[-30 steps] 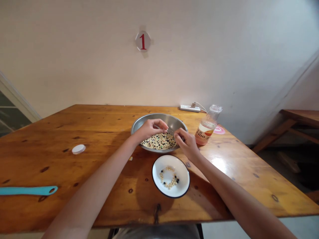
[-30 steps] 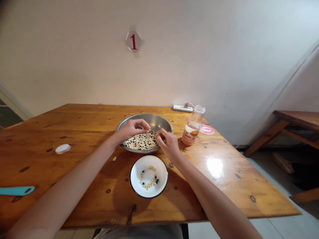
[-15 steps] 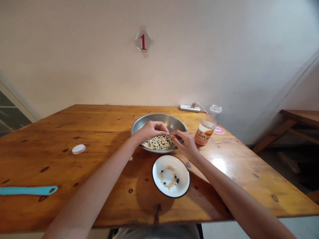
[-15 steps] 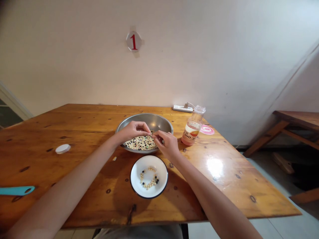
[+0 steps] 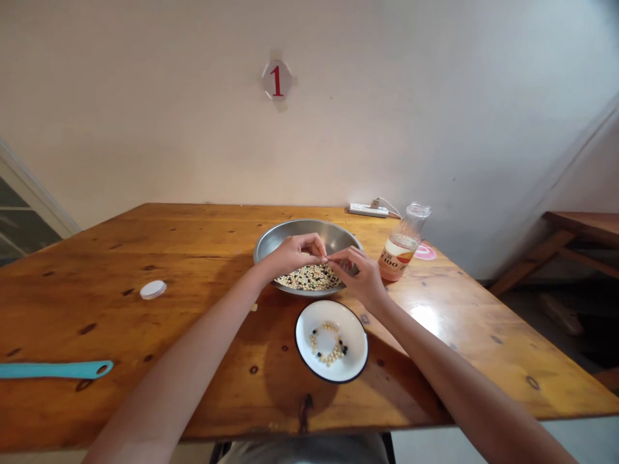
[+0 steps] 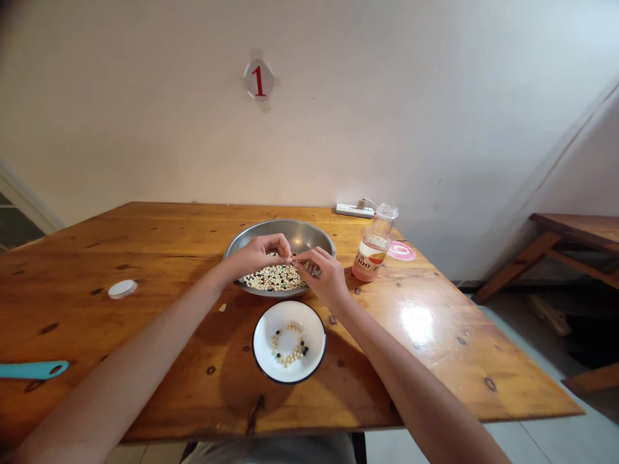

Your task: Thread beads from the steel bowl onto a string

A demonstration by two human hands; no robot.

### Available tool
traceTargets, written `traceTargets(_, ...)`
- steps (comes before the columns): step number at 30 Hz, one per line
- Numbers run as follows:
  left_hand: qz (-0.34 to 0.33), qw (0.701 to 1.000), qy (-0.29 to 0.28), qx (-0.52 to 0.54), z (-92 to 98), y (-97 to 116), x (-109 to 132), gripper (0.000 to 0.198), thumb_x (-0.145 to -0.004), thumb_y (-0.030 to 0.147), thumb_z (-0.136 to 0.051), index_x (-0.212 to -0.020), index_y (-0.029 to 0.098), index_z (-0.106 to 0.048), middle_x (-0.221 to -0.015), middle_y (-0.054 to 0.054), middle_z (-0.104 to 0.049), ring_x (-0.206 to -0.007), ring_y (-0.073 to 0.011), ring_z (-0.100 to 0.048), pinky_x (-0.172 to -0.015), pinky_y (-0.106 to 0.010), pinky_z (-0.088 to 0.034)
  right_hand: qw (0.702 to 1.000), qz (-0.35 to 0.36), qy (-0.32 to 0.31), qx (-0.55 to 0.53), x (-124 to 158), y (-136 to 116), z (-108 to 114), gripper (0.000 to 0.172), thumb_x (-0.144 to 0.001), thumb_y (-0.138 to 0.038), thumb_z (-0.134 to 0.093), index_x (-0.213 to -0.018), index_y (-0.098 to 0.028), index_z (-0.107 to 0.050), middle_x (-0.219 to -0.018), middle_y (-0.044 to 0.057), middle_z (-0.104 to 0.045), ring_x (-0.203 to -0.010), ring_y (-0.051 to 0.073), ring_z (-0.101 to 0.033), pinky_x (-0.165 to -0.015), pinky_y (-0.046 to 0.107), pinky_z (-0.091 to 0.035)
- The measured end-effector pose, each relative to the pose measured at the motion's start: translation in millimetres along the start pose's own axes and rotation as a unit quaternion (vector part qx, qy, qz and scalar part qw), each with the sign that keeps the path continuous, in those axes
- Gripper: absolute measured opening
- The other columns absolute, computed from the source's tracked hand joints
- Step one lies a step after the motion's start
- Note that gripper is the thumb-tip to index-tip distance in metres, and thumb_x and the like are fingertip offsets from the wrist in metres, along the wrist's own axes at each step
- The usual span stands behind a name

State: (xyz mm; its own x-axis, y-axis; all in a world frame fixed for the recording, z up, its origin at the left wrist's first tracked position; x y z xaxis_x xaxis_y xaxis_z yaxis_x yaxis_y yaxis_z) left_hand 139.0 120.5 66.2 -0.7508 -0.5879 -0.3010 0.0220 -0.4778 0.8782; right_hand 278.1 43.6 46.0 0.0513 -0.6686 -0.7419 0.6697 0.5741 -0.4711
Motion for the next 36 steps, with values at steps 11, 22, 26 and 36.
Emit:
traceTargets(11, -0.020, 0.971, 0.169, 0.166, 22.8, -13, -3, 0.034, -0.058, 0.031, -0.080, -0.068, 0.016, -0.051, -0.064, 0.007, -0.051, -0.063, -0.0059, -0.048, -0.065, -0.018, -0.037, 0.995, 0.043, -0.069, -0.066, -4, -16, 11, 0.005, -0.083, -0.021, -0.055, -0.081, -0.017, -0.057, -0.076, 0.002, -0.057, -0.064, 0.011, -0.051, -0.059, 0.023, -0.042)
traceTargets(22, -0.002, 0.959, 0.198, 0.203, 26.1, -16, -3, 0.028, -0.054, 0.026, -0.081, -0.067, 0.016, -0.059, -0.067, 0.004, -0.061, -0.069, -0.0096, -0.057, -0.075, -0.025, -0.042, 0.906, 0.159, -0.386, -0.069, 13, -69, 0, 0.015, -0.086, -0.027, -0.056, -0.083, -0.020, -0.069, -0.064, -0.001, -0.065, -0.057, 0.010, -0.057, -0.056, 0.021, -0.041)
traceTargets(26, -0.008, 0.963, 0.183, 0.197, 23.5, -16, -4, 0.027, -0.055, 0.026, -0.080, -0.069, 0.017, -0.059, -0.066, 0.005, -0.061, -0.069, -0.0093, -0.057, -0.076, -0.024, -0.042, 0.910, 0.211, -0.357, -0.001, 19, -66, -7, 0.014, -0.083, -0.019, -0.057, -0.082, -0.023, -0.071, -0.067, -0.001, -0.069, -0.057, 0.011, -0.059, -0.054, 0.023, -0.037)
traceTargets(36, -0.022, 0.968, 0.159, 0.195, 20.5, -11, -3, 0.024, -0.058, 0.025, -0.080, -0.067, 0.017, -0.059, -0.065, 0.006, -0.060, -0.067, -0.0079, -0.055, -0.073, -0.023, -0.042, 0.901, 0.232, -0.367, -0.001, 25, -64, -16, 0.009, -0.082, -0.027, -0.064, -0.082, -0.022, -0.071, -0.067, -0.002, -0.071, -0.056, 0.011, -0.060, -0.052, 0.022, -0.037)
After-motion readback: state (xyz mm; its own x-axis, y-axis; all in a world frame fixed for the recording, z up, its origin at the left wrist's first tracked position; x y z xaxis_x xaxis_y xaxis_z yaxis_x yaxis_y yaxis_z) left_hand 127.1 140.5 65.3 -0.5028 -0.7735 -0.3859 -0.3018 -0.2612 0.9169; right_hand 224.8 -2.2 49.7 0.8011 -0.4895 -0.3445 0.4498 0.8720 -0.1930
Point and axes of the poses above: each hand's wrist, its own x-axis away from the middle knuckle, its own z-axis out of the back of the hand, y = z × x, the point moved 4 cm from there along -x, towards the middle knuckle
